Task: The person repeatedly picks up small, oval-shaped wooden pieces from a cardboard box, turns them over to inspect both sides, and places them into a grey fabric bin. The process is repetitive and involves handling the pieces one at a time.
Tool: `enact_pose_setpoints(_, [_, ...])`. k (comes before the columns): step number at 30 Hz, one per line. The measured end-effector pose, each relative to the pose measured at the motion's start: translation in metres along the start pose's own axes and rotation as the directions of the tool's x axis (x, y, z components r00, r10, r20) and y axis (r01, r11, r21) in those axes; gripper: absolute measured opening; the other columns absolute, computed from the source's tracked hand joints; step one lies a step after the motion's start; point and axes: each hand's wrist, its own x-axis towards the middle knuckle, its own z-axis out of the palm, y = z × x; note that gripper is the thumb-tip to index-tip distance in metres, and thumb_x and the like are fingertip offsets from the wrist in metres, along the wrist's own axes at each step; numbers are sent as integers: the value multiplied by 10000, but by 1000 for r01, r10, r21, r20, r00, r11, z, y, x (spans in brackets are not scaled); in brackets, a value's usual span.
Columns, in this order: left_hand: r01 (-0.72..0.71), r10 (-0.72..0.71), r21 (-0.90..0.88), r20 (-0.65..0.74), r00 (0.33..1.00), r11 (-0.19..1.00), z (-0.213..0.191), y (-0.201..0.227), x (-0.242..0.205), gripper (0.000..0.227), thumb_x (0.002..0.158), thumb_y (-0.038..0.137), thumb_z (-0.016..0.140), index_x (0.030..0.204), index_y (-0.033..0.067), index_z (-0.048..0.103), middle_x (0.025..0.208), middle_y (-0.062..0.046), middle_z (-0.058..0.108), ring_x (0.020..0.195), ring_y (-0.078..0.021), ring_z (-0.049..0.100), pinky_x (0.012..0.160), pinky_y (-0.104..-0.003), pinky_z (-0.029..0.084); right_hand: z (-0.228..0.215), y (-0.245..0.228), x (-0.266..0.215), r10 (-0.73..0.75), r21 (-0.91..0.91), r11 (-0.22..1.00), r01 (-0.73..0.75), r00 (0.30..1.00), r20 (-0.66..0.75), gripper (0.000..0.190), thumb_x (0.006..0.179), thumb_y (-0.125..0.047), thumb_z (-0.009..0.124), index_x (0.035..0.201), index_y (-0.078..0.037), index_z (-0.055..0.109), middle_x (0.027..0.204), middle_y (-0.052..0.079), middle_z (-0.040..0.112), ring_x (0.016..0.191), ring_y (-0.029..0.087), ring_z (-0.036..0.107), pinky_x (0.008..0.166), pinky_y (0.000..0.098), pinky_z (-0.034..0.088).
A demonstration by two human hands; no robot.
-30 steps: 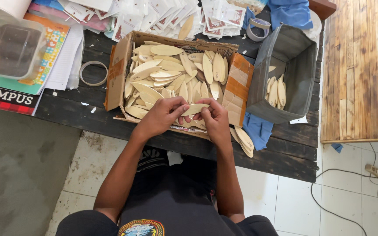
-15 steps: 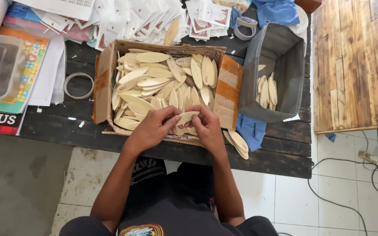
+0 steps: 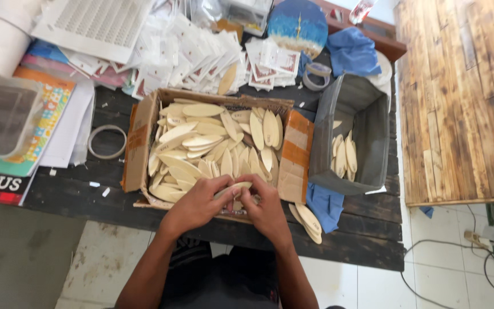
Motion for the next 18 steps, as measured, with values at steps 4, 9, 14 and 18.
enact_pose_setpoints(4, [4, -5, 8, 35, 999, 1000, 0, 1, 0, 273, 1002, 307, 547, 876, 112, 690, 635, -97, 768, 597, -247, 728, 667, -366, 565, -3, -9, 2, 3, -1, 1000, -3, 1000, 14, 277, 920, -127, 588, 1149, -154, 741, 742, 127, 763, 751, 253, 734, 791, 390, 577])
enact_pose_setpoints(9, [66, -69, 32, 109, 992, 997, 0, 1, 0, 286, 1062, 303, 468, 871, 108, 553, 691, -44, 698, 525, -126, 669, 609, -290, 540, -1, -14, 3, -2, -55, 998, 5, 999, 50, 222, 938, -173, 525, 1087, -103, 673, 909, 21, 735, 726, 130, 673, 682, 305, 489])
enact_pose_setpoints(14, [83, -84, 10, 117, 990, 997, -1, -2, 3, 259, 1066, 286, 447, 903, 109, 543, 736, -41, 712, 507, -125, 656, 595, -289, 535, -2, -16, 5, 44, -49, 998, -40, 996, 73, 235, 933, -157, 515, 1105, -112, 669, 849, 22, 711, 707, 122, 639, 674, 305, 474])
enact_pose_setpoints(18, [61, -87, 341, 61, 994, 938, 6, 12, 10, 406, 1036, 228, 393, 1411, 191, 544, 775, -78, 748, 728, -283, 731, 655, -432, 509, 1, -9, 8, 73, -83, 994, -72, 997, 14, 287, 888, -116, 515, 1130, -124, 669, 754, 17, 626, 651, 113, 554, 651, 301, 439])
